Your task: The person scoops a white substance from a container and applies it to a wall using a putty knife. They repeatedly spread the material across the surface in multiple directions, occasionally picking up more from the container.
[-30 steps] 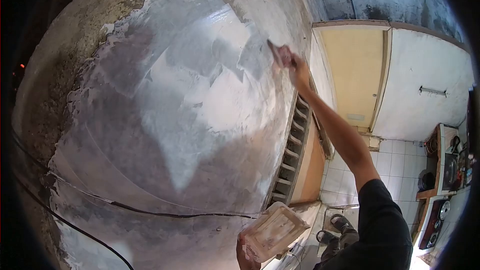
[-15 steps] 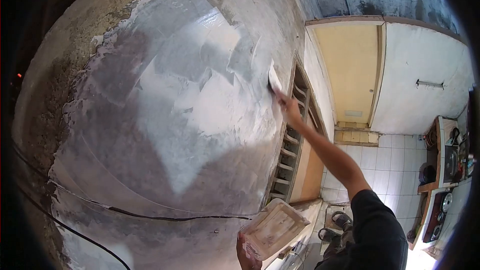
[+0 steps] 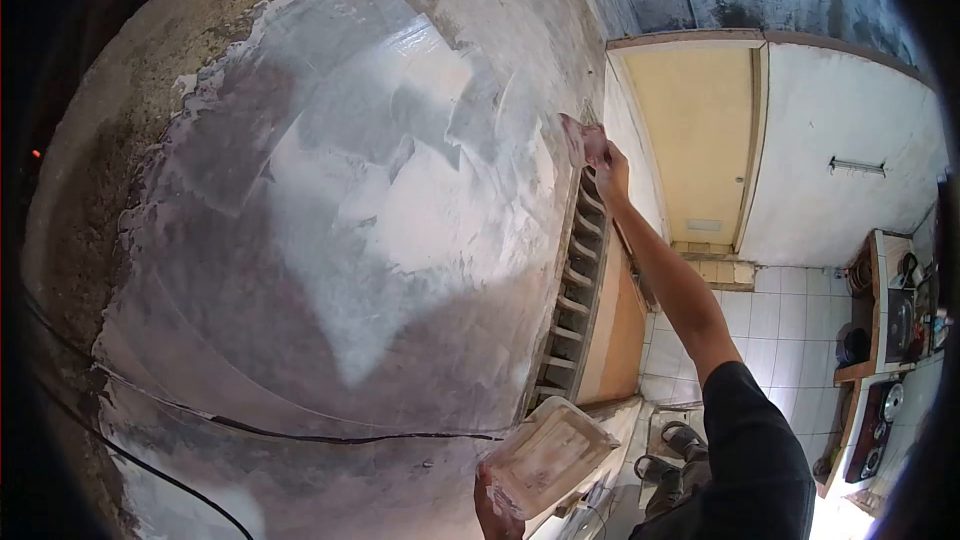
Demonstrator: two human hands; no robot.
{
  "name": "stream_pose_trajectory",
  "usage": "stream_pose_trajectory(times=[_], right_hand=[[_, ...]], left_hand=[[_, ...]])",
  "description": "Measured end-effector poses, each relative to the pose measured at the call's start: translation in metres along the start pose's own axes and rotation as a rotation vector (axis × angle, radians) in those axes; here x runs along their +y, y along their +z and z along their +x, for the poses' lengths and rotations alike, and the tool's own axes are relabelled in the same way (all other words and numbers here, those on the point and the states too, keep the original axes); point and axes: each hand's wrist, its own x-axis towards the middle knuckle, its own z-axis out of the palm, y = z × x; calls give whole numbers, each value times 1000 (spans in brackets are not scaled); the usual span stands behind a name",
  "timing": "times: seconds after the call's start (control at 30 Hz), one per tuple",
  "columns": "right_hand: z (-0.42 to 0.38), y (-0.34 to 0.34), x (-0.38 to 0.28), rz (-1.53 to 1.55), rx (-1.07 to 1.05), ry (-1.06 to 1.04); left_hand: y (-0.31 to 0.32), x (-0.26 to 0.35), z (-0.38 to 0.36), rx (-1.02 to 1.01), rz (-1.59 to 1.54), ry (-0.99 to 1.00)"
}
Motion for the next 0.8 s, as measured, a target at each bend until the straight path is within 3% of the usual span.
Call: stream_pose_trajectory(times=[0.03, 0.07, 0.3, 0.37, 0.5, 0.57, 0.63, 0.7, 0.77, 0.8], right_hand=[[2, 9, -4, 53, -79, 0], [-7, 16, -6, -49, -28, -122], [-90, 12, -44, -128, -79, -229], [-105, -1, -43, -66, -255, -178], [-103, -11, -20, 158, -203, -183], [-86, -15, -54, -165, 7, -6], [-85, 5, -36, -112, 34, 14], [-103, 30, -31, -71, -20, -270], [-139, 41, -54, -248, -187, -77], [-157, 42, -59, -197, -192, -102]], left_hand=[[-1, 2, -2, 5, 9, 14], [-1, 4, -4, 10, 16, 28], [23, 0, 0, -17, 43, 77], [33, -1, 4, -33, 61, 87], [41, 6, 6, -37, 116, 102], [43, 10, 5, -30, 71, 75], [40, 8, 7, -39, 69, 77], [43, 9, 7, -50, 62, 84], [55, 11, 4, -4, 15, 46], [56, 10, 6, -7, 5, 46]])
